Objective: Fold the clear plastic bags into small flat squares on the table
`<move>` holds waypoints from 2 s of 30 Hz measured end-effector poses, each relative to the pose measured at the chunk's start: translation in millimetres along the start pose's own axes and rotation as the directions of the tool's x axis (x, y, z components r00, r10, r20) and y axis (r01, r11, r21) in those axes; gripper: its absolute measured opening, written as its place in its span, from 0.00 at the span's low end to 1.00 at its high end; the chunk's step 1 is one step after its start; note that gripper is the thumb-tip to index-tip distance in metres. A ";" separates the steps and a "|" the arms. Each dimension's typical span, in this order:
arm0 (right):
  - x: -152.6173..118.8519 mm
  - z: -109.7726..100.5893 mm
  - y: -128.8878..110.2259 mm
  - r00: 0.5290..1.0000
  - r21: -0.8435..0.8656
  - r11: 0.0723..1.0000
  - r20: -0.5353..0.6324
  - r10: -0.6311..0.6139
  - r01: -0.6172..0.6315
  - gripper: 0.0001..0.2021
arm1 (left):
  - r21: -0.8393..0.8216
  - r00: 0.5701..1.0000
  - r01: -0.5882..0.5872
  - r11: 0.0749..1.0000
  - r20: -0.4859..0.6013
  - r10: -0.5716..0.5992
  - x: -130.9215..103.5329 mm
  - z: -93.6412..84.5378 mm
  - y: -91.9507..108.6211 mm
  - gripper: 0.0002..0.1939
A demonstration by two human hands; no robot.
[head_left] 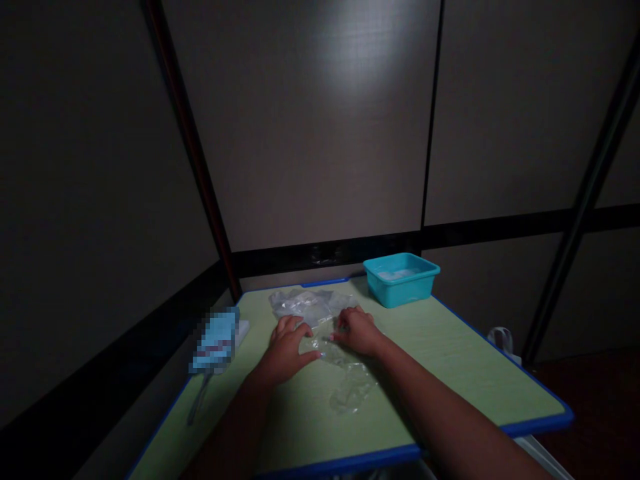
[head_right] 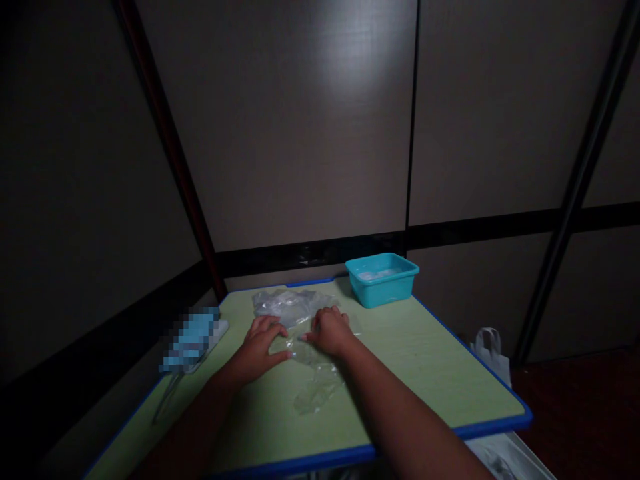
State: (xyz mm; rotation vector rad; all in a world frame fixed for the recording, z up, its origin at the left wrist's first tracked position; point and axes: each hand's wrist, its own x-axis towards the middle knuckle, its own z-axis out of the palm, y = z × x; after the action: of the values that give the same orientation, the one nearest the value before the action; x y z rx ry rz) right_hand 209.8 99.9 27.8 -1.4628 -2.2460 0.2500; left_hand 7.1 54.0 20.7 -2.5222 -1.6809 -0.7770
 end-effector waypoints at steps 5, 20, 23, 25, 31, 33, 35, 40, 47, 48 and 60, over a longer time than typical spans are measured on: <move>-0.5 7.9 -6.4 0.997 -0.049 0.999 0.083 0.003 0.001 0.19 | 0.030 0.998 0.025 0.999 0.054 -0.026 0.8 6.7 0.4 0.22; 3.4 -2.0 3.3 0.997 0.145 0.989 0.070 -0.036 0.025 0.04 | -0.096 1.000 -0.004 0.995 -0.017 0.003 3.2 1.7 -1.4 0.05; 4.8 -1.2 5.1 0.997 0.175 0.984 0.064 -0.050 0.038 0.06 | -0.154 0.998 -0.007 0.988 -0.064 -0.003 5.0 -3.2 0.7 0.00; 5.5 -1.9 5.5 0.996 0.197 0.979 0.063 -0.056 0.043 0.07 | -0.234 0.994 0.006 0.972 -0.107 -0.032 6.6 -6.0 1.4 0.01; 1.3 -8.0 5.1 1.000 0.164 0.986 0.011 0.017 -0.019 0.12 | -0.680 0.957 0.151 0.717 -0.082 -0.280 12.0 -8.1 0.3 0.11; -1.2 -7.3 6.3 0.998 0.102 0.994 0.058 0.023 -0.029 0.16 | -0.710 0.947 0.177 0.681 -0.065 -0.314 12.9 -7.2 -1.6 0.13; -3.0 -5.2 8.0 0.986 0.039 0.999 0.168 0.024 -0.030 0.23 | -0.735 0.930 0.206 0.646 -0.057 -0.362 12.8 -6.4 -4.6 0.14; -3.9 -3.5 10.6 0.911 -0.096 0.995 0.407 0.064 -0.027 0.38 | -0.774 0.842 0.310 0.552 -0.046 -0.537 9.9 -4.4 -14.4 0.17; -4.3 -6.2 11.3 0.917 -0.088 0.996 0.398 0.015 0.022 0.45 | -0.795 0.720 0.502 0.341 0.166 -0.674 8.3 -3.9 -14.1 0.16; -4.0 -5.4 11.1 0.933 -0.070 0.997 0.359 -0.011 0.038 0.42 | -0.795 0.704 0.522 0.310 0.196 -0.683 8.3 -5.0 -13.2 0.16; 8.1 3.9 10.8 0.998 -0.133 0.990 0.043 -0.037 0.042 0.23 | -0.828 0.672 0.554 0.085 0.385 -0.633 8.8 -15.2 -7.1 0.18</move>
State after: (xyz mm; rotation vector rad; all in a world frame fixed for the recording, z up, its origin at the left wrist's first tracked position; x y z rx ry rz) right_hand 214.1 112.1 22.5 -1.4912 -2.3622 0.1192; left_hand -2.4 60.4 35.8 -1.8237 -2.8798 -2.4885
